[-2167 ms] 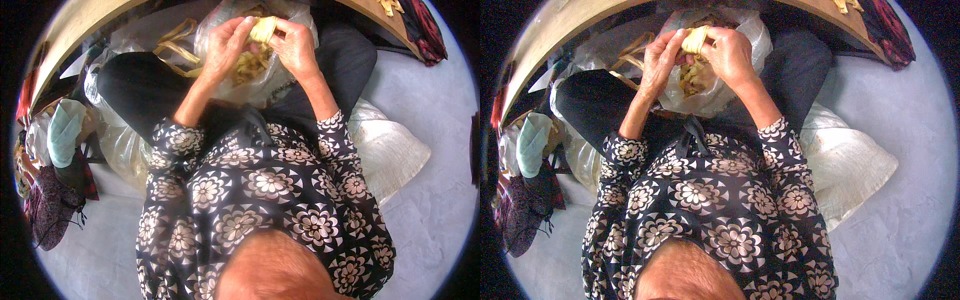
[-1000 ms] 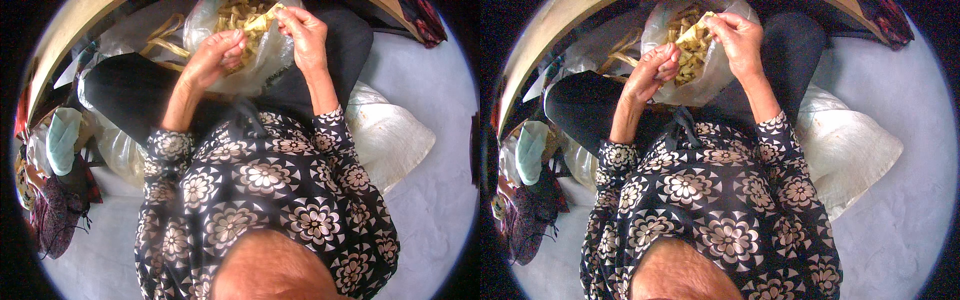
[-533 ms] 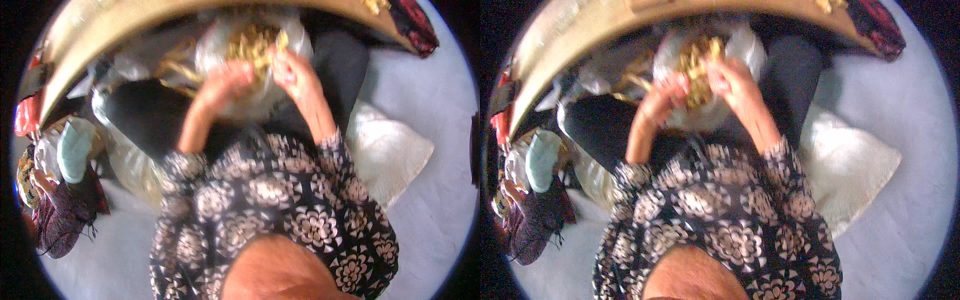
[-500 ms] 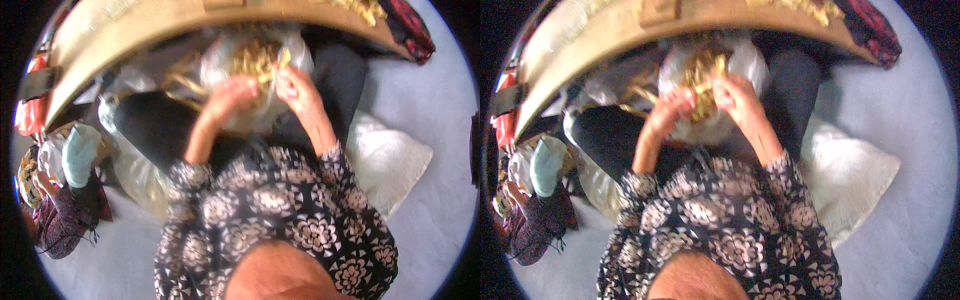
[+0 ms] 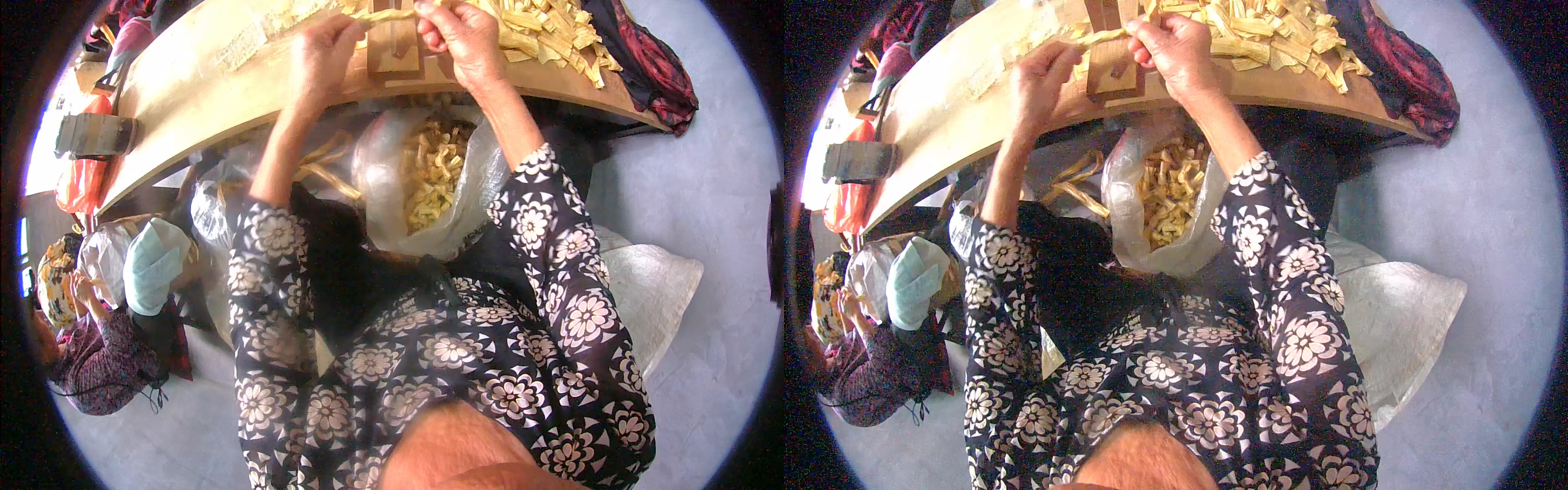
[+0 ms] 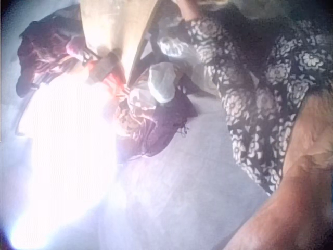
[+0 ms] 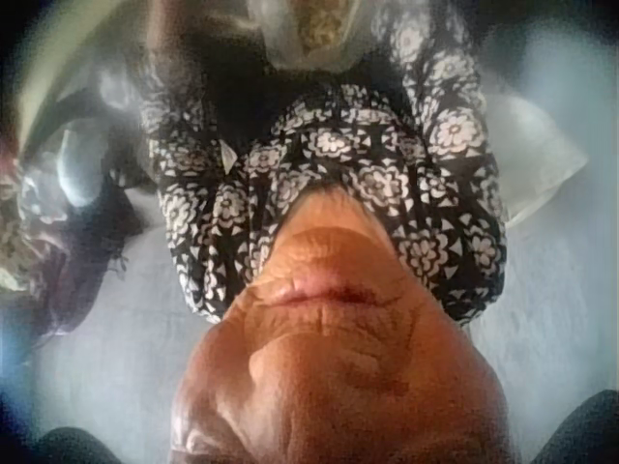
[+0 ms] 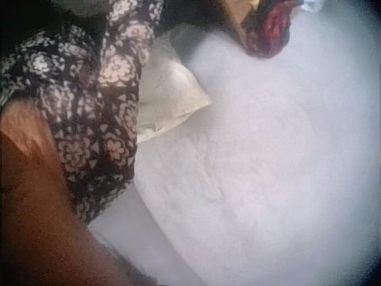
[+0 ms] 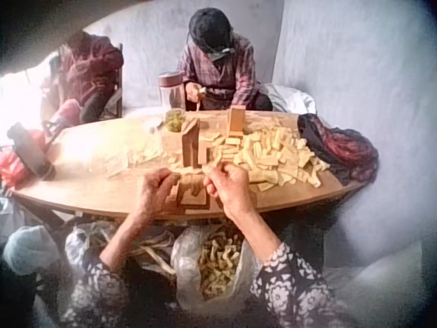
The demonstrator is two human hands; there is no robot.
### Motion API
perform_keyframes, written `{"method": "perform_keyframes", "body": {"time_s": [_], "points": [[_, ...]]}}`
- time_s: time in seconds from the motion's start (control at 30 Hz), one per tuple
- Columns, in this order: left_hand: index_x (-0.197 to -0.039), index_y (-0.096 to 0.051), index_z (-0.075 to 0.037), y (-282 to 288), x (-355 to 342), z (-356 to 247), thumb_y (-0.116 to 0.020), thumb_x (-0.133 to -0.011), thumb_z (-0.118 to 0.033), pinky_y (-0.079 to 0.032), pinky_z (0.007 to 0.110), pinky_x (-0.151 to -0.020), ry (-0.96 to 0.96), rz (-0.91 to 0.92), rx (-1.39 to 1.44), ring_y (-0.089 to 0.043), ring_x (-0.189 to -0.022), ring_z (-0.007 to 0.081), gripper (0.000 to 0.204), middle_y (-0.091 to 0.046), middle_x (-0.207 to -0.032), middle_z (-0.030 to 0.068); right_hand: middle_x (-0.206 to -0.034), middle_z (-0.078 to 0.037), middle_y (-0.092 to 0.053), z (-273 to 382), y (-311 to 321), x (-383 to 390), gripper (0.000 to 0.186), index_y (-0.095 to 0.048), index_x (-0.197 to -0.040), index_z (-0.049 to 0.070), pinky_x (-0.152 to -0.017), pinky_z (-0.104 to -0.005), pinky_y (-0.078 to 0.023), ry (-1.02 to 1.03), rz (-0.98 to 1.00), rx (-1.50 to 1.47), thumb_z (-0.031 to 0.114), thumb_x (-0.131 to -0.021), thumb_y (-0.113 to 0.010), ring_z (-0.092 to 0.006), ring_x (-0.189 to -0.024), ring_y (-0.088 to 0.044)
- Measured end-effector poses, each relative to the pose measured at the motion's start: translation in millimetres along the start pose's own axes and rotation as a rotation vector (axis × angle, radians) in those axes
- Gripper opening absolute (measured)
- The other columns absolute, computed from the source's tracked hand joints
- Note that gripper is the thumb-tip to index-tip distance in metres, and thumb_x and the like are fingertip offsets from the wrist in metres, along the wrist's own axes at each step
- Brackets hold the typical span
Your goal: The person sits cross-legged on the floor and peels thin strips from a yellow vegetable using their hands. They place the peeled strips into a plastic bag and discard the outer layers onto a wooden board.
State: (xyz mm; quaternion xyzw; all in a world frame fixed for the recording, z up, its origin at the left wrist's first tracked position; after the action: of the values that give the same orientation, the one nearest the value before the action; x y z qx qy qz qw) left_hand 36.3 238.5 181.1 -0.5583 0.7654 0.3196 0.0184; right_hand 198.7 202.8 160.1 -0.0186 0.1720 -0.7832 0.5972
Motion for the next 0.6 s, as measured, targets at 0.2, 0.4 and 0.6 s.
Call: {"method": "perform_keyframes", "body": {"time_s": [0.2, 0.4, 0.6], "points": [[-0.083, -0.062, -0.004, -10.9, 22.6, 39.3, -0.055, -0.082, -0.023, -0.04, 0.021, -0.057, 0.187, -0.034, 0.136, -0.047, -0.063, 0.0058, 0.02, -0.058, -0.069, -0.0001, -0.062, -0.005, -0.059, -18.1, 34.7, 21.0, 0.014, -0.059, -0.078, 0.002, -0.041, -0.0182, -0.04, -0.072, -0.143, 0.18, 0.015, -0.076, -0.063, -0.0067, -0.048, -0.053], [-0.088, -0.06, -0.002, -33.0, 37.8, 23.0, -0.053, -0.085, -0.019, -0.039, 0.019, -0.057, 0.166, -0.075, 0.134, -0.046, -0.061, 0.0049, 0.019, -0.059, -0.07, -0.0002, -0.057, -0.001, -0.053, -2.6, 31.9, 28.3, 0.016, -0.054, -0.071, 0.004, -0.039, -0.0181, -0.034, -0.039, -0.23, 0.302, 0.016, -0.079, -0.06, -0.0057, -0.045, -0.046], [-0.09, -0.06, -0.001, -47.9, 61.0, 3.2, -0.053, -0.085, -0.017, -0.045, 0.02, -0.066, 0.137, -0.085, 0.244, -0.056, -0.071, 0.0075, 0.018, -0.063, -0.076, 0.0039, -0.068, -0.003, -0.058, -4.9, 57.8, 58.1, 0.015, -0.057, -0.081, 0.002, -0.046, -0.0178, -0.043, -0.025, -0.198, 0.207, 0.016, -0.079, -0.062, -0.0072, -0.057, -0.055]]}}
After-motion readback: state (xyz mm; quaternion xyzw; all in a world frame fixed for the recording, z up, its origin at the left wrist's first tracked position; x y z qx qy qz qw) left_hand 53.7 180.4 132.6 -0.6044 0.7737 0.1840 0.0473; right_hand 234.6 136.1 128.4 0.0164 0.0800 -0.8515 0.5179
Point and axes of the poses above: each hand's wrist, its own x-axis away from the middle knuckle, its own y-axis out of the back of the hand, z = x × y, the point moved 10 cm from there along -x, towards the middle knuckle
